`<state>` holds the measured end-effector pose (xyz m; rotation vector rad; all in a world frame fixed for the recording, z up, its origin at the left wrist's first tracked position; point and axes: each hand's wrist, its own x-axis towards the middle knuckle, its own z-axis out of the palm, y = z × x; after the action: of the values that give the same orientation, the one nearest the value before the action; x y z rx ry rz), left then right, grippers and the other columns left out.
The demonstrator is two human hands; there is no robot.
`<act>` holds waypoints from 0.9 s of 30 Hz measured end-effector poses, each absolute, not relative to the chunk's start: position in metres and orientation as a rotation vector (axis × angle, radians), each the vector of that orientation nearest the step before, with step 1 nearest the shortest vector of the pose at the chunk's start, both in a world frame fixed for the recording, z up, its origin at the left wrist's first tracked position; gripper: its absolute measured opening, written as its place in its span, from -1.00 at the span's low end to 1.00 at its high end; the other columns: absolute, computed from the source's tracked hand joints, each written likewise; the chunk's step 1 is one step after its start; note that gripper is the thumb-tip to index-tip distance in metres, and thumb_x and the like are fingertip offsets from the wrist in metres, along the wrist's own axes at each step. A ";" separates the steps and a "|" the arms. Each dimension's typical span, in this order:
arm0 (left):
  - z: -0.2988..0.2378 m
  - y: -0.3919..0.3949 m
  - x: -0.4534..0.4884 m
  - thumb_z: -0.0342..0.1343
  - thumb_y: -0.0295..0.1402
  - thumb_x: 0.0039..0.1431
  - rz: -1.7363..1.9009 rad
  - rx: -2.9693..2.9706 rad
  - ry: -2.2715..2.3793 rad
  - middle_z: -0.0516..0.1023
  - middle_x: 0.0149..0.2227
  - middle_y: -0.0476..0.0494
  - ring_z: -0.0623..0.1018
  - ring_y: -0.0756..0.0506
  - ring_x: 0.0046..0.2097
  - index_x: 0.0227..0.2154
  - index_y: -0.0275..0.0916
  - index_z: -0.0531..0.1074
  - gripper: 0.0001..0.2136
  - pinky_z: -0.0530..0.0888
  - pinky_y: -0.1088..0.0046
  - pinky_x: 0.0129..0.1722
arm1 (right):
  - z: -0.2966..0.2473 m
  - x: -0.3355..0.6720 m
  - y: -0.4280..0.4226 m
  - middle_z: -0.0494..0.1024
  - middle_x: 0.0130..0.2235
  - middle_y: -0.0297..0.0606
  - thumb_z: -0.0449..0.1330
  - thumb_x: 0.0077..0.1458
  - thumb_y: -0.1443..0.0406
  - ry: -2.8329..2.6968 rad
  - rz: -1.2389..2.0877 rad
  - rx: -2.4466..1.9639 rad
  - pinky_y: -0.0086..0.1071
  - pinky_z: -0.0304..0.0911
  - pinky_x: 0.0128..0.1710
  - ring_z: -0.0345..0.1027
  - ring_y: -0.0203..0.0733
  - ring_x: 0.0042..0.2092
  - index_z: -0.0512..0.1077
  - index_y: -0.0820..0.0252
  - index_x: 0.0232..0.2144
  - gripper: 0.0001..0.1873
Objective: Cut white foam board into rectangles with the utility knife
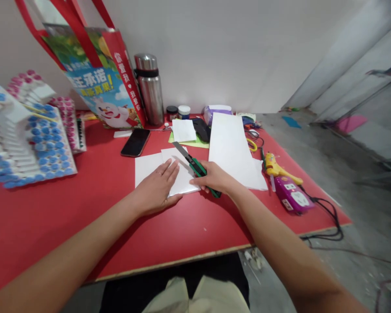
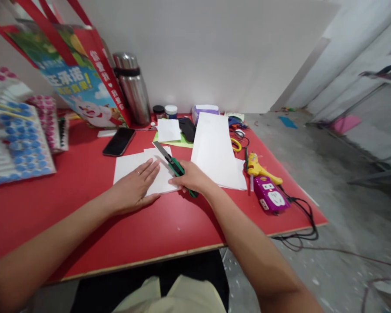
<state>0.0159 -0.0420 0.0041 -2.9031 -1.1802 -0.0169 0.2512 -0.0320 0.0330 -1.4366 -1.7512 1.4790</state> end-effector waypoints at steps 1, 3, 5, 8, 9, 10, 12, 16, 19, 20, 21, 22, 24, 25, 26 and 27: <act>0.004 -0.042 0.017 -0.25 0.09 0.35 -0.025 -2.901 -1.191 -0.06 0.43 -0.57 -0.12 -0.38 0.47 0.36 -0.62 -0.01 -0.17 -0.03 0.10 0.41 | 0.032 0.252 -0.031 0.41 -0.64 -0.48 0.31 -0.01 0.33 -1.754 1.482 -1.423 -0.50 0.21 -0.64 0.32 -0.32 -0.63 0.26 0.15 -0.37 -0.74; 0.003 -0.044 0.018 -0.22 0.08 0.33 -0.026 -2.896 -1.206 -0.07 0.43 -0.57 -0.11 -0.38 0.47 0.36 -0.62 0.00 -0.17 -0.02 0.09 0.40 | 0.030 0.253 -0.031 0.40 -0.64 -0.49 0.31 -0.01 0.33 -1.751 1.486 -1.422 -0.50 0.21 -0.64 0.33 -0.32 -0.62 0.26 0.15 -0.37 -0.74; 0.003 -0.044 0.018 -0.19 0.08 0.32 -0.020 -2.899 -1.216 -0.06 0.43 -0.56 -0.10 -0.39 0.47 0.36 -0.61 0.01 -0.17 0.00 0.09 0.40 | 0.030 0.253 -0.031 0.40 -0.64 -0.48 0.32 -0.01 0.33 -1.746 1.487 -1.437 -0.50 0.21 -0.64 0.33 -0.32 -0.62 0.26 0.15 -0.37 -0.74; 0.008 -0.038 0.013 -0.21 0.06 0.36 -0.056 -2.937 -1.215 0.02 0.43 -0.51 -0.04 -0.38 0.46 0.35 -0.56 0.07 -0.23 0.01 0.07 0.39 | 0.032 0.252 -0.032 0.41 -0.63 -0.48 0.31 -0.01 0.33 -1.745 1.485 -1.451 -0.50 0.22 -0.64 0.32 -0.32 -0.63 0.25 0.15 -0.36 -0.73; 0.011 -0.034 0.011 -0.24 0.02 0.39 -0.092 -2.961 -1.212 0.08 0.42 -0.46 0.02 -0.35 0.45 0.34 -0.50 0.13 -0.29 0.02 0.06 0.39 | 0.033 0.251 -0.032 0.41 -0.63 -0.48 0.31 0.00 0.34 -1.748 1.487 -1.451 -0.49 0.22 -0.64 0.31 -0.32 -0.63 0.25 0.14 -0.34 -0.73; 0.014 -0.030 0.009 -0.28 -0.03 0.42 -0.139 -2.992 -1.206 0.17 0.40 -0.39 0.11 -0.31 0.43 0.31 -0.42 0.21 -0.37 0.05 0.07 0.38 | 0.034 0.251 -0.032 0.41 -0.64 -0.48 0.31 0.00 0.34 -1.751 1.487 -1.454 -0.49 0.22 -0.65 0.31 -0.31 -0.63 0.25 0.14 -0.34 -0.73; 0.018 -0.020 0.008 -0.30 -0.18 0.45 -0.248 -3.054 -1.173 0.35 0.30 -0.26 0.29 -0.23 0.33 0.22 -0.29 0.35 -0.50 0.17 0.13 0.33 | 0.035 0.250 -0.033 0.41 -0.64 -0.48 0.31 0.00 0.34 -1.756 1.485 -1.467 -0.49 0.22 -0.65 0.31 -0.31 -0.63 0.25 0.15 -0.33 -0.73; 0.018 -0.008 0.026 -0.23 -0.34 0.39 -0.359 -2.925 -1.232 0.50 0.05 -0.33 0.43 -0.26 0.08 0.07 -0.31 0.45 -0.60 0.35 0.10 0.15 | 0.035 0.249 -0.031 0.39 -0.65 -0.50 0.32 -0.01 0.35 -1.718 1.482 -1.514 -0.49 0.24 -0.66 0.32 -0.30 -0.63 0.23 0.14 -0.33 -0.71; 0.015 -0.010 0.047 -0.21 -0.36 0.37 -0.321 -2.719 -1.366 0.46 -0.03 -0.41 0.42 -0.33 0.01 0.02 -0.38 0.46 -0.62 0.39 0.00 0.05 | 0.032 0.248 -0.030 0.38 -0.66 -0.52 0.32 -0.01 0.37 -1.690 1.492 -1.524 -0.48 0.25 -0.66 0.32 -0.28 -0.65 0.23 0.13 -0.30 -0.68; 0.014 -0.011 0.053 -0.20 -0.35 0.36 -0.306 -2.683 -1.390 0.45 -0.03 -0.43 0.41 -0.35 0.02 -0.01 -0.38 0.46 -0.63 0.40 -0.01 0.03 | 0.031 0.249 -0.030 0.39 -0.66 -0.52 0.32 -0.01 0.37 -1.690 1.496 -1.521 -0.48 0.26 -0.66 0.32 -0.28 -0.65 0.23 0.13 -0.29 -0.68; 0.013 -0.011 0.057 -0.19 -0.35 0.36 -0.300 -2.660 -1.409 0.44 0.00 -0.45 0.41 -0.36 0.04 -0.04 -0.37 0.47 -0.64 0.40 -0.01 0.03 | 0.030 0.249 -0.030 0.39 -0.66 -0.52 0.32 -0.02 0.37 -1.688 1.503 -1.518 -0.48 0.25 -0.66 0.32 -0.29 -0.65 0.23 0.12 -0.29 -0.67; 0.012 -0.012 0.060 -0.19 -0.34 0.36 -0.303 -2.645 -1.429 0.43 0.05 -0.46 0.40 -0.37 0.08 -0.06 -0.37 0.47 -0.64 0.39 -0.01 0.06 | 0.029 0.249 -0.031 0.39 -0.66 -0.52 0.33 -0.02 0.37 -1.677 1.511 -1.509 -0.48 0.25 -0.66 0.31 -0.29 -0.66 0.23 0.12 -0.30 -0.67; 0.008 -0.012 0.063 -0.21 -0.32 0.38 -0.333 -2.632 -1.480 0.35 0.18 -0.51 0.33 -0.40 0.21 -0.02 -0.38 0.44 -0.63 0.33 -0.05 0.15 | 0.028 0.252 -0.033 0.38 -0.66 -0.53 0.33 -0.01 0.36 -1.620 1.519 -1.450 -0.50 0.21 -0.67 0.26 -0.33 -0.67 0.22 0.12 -0.33 -0.68; 0.006 -0.012 0.062 -0.24 -0.31 0.39 -0.350 -2.637 -1.512 0.30 0.24 -0.52 0.27 -0.41 0.28 0.03 -0.38 0.41 -0.61 0.28 -0.09 0.20 | 0.029 0.253 -0.035 0.36 -0.67 -0.54 0.33 0.02 0.33 -1.569 1.516 -1.414 -0.51 0.18 -0.68 0.23 -0.35 -0.67 0.21 0.12 -0.34 -0.69; 0.003 -0.012 0.062 -0.26 -0.29 0.40 -0.358 -2.650 -1.544 0.24 0.30 -0.53 0.21 -0.42 0.34 0.09 -0.39 0.37 -0.59 0.23 -0.12 0.24 | 0.029 0.255 -0.036 0.34 -0.67 -0.54 0.31 0.06 0.30 -1.507 1.510 -1.378 -0.51 0.15 -0.68 0.20 -0.37 -0.68 0.21 0.11 -0.35 -0.71; 0.001 -0.012 0.061 -0.29 -0.28 0.41 -0.356 -2.669 -1.571 0.19 0.33 -0.54 0.15 -0.42 0.38 0.13 -0.39 0.33 -0.57 0.18 -0.16 0.27 | 0.030 0.256 -0.037 0.33 -0.66 -0.54 0.28 0.10 0.26 -1.436 1.497 -1.346 -0.52 0.13 -0.68 0.18 -0.38 -0.67 0.20 0.11 -0.34 -0.73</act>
<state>0.0610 -0.0119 0.0010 -2.6687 -1.5708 -0.3562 0.2562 -0.0372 0.0302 -1.3461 -1.4360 1.4974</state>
